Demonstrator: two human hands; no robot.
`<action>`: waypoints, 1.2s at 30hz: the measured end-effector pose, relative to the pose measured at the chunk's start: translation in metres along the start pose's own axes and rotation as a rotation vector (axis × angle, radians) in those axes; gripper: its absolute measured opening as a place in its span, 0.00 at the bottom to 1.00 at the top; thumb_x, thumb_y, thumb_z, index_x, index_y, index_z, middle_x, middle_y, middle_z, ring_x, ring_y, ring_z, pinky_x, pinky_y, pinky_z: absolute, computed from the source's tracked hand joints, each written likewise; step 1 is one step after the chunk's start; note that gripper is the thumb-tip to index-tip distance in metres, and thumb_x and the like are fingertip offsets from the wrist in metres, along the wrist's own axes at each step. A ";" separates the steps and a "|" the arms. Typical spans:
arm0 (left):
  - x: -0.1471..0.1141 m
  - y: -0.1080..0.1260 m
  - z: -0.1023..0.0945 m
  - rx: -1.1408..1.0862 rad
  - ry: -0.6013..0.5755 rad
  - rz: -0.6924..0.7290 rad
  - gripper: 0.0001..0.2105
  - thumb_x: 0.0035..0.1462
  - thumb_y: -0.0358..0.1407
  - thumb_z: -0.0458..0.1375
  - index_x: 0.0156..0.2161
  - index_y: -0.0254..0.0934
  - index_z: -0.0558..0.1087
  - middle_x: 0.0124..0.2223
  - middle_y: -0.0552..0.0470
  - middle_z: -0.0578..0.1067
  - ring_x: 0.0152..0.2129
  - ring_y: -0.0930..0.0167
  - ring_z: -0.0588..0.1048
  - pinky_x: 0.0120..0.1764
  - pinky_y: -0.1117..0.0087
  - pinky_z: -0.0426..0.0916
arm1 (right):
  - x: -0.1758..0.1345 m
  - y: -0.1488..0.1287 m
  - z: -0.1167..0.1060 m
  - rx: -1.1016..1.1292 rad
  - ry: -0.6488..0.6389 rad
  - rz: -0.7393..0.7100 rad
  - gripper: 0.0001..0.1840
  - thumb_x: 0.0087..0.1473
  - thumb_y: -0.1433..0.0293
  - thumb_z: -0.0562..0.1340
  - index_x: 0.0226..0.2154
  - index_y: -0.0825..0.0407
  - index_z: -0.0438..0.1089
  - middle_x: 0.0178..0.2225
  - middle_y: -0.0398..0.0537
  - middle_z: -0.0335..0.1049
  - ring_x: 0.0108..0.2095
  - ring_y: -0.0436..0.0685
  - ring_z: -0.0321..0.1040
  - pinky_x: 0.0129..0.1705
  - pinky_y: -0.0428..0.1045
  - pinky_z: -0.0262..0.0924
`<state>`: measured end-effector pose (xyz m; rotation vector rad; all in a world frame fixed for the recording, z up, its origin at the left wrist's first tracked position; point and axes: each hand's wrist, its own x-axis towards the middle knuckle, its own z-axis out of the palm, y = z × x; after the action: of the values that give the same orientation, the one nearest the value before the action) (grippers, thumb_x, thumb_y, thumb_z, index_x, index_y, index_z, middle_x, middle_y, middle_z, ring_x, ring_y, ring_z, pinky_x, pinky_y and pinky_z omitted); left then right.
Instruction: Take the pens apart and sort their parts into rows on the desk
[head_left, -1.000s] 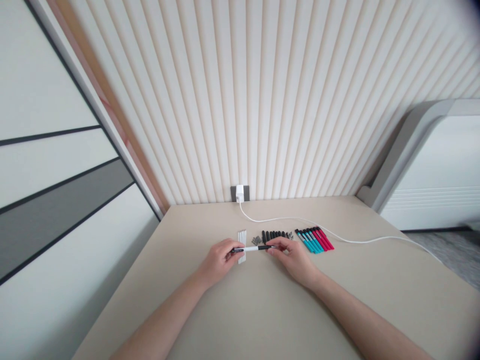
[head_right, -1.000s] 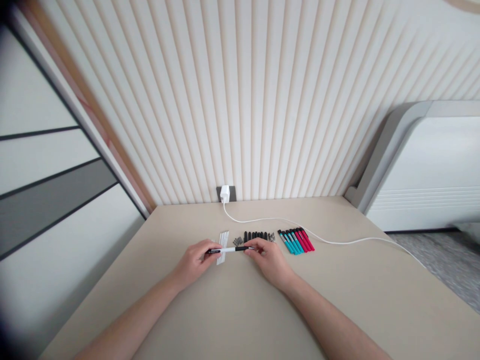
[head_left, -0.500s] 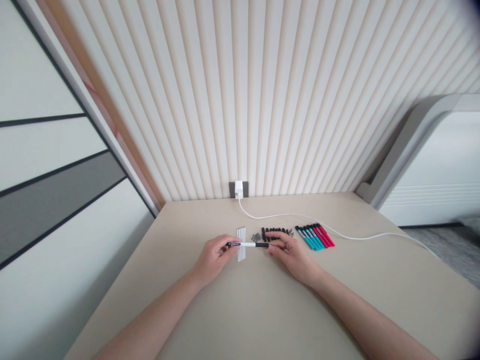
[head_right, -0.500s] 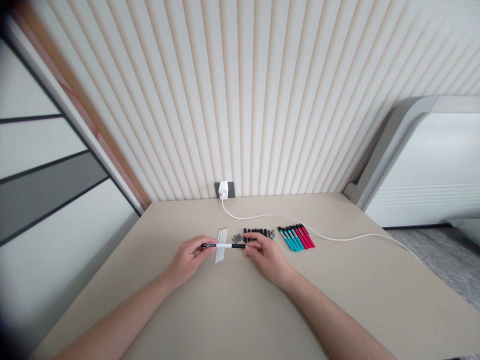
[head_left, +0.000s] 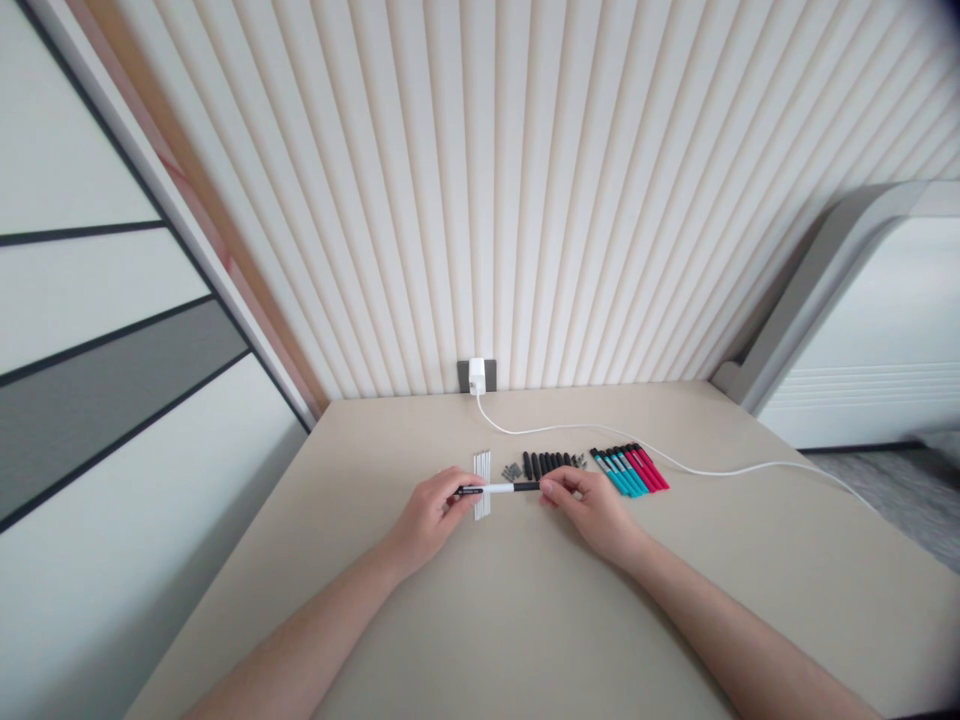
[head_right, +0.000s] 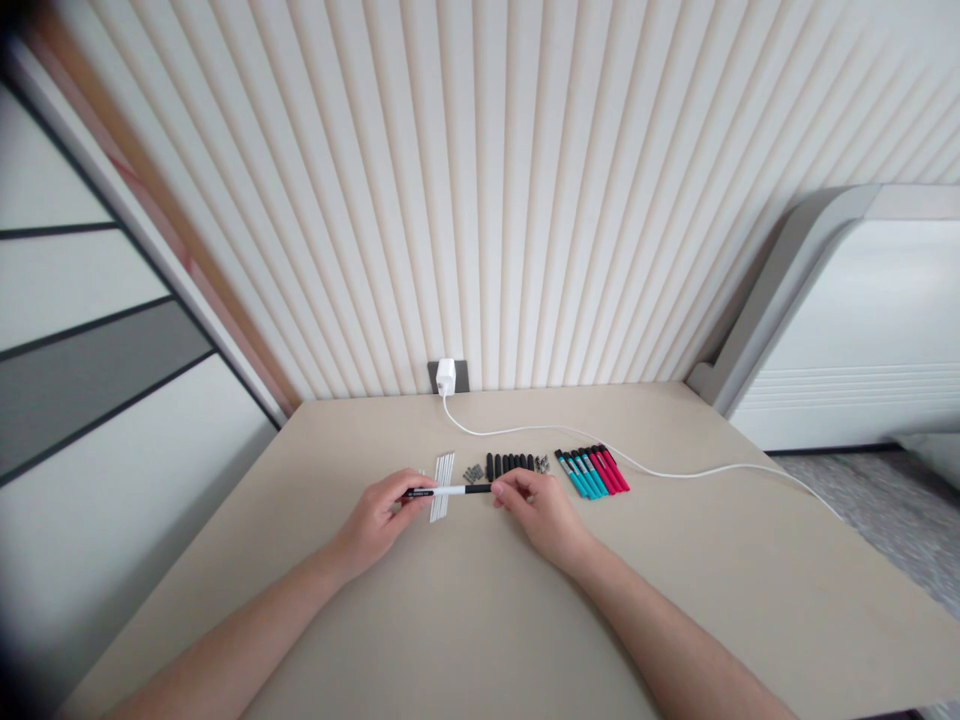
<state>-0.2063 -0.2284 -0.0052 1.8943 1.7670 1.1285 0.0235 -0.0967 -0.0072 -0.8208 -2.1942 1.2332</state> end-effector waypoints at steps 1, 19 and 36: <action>0.000 0.001 0.000 0.008 -0.005 0.013 0.08 0.63 0.37 0.53 0.44 0.38 0.73 0.37 0.52 0.75 0.33 0.73 0.72 0.37 0.73 0.65 | 0.000 0.000 0.000 -0.030 0.002 0.002 0.19 0.59 0.58 0.56 0.27 0.52 0.73 0.24 0.43 0.70 0.25 0.51 0.60 0.27 0.46 0.51; -0.001 0.004 0.003 -0.014 0.069 -0.085 0.09 0.62 0.38 0.53 0.43 0.38 0.72 0.36 0.52 0.75 0.29 0.73 0.71 0.32 0.74 0.64 | -0.001 -0.002 0.000 -0.040 -0.008 -0.045 0.15 0.58 0.58 0.58 0.37 0.52 0.72 0.24 0.41 0.65 0.26 0.51 0.60 0.28 0.46 0.54; -0.001 0.006 0.002 0.012 0.059 -0.077 0.09 0.62 0.37 0.53 0.42 0.38 0.73 0.35 0.52 0.76 0.28 0.73 0.70 0.32 0.74 0.64 | -0.001 -0.005 -0.004 -0.106 0.007 -0.099 0.16 0.60 0.59 0.55 0.32 0.51 0.73 0.28 0.45 0.72 0.30 0.54 0.66 0.28 0.46 0.57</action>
<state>-0.2010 -0.2304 -0.0029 1.8003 1.8655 1.1600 0.0252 -0.0971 -0.0012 -0.7463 -2.2821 1.0724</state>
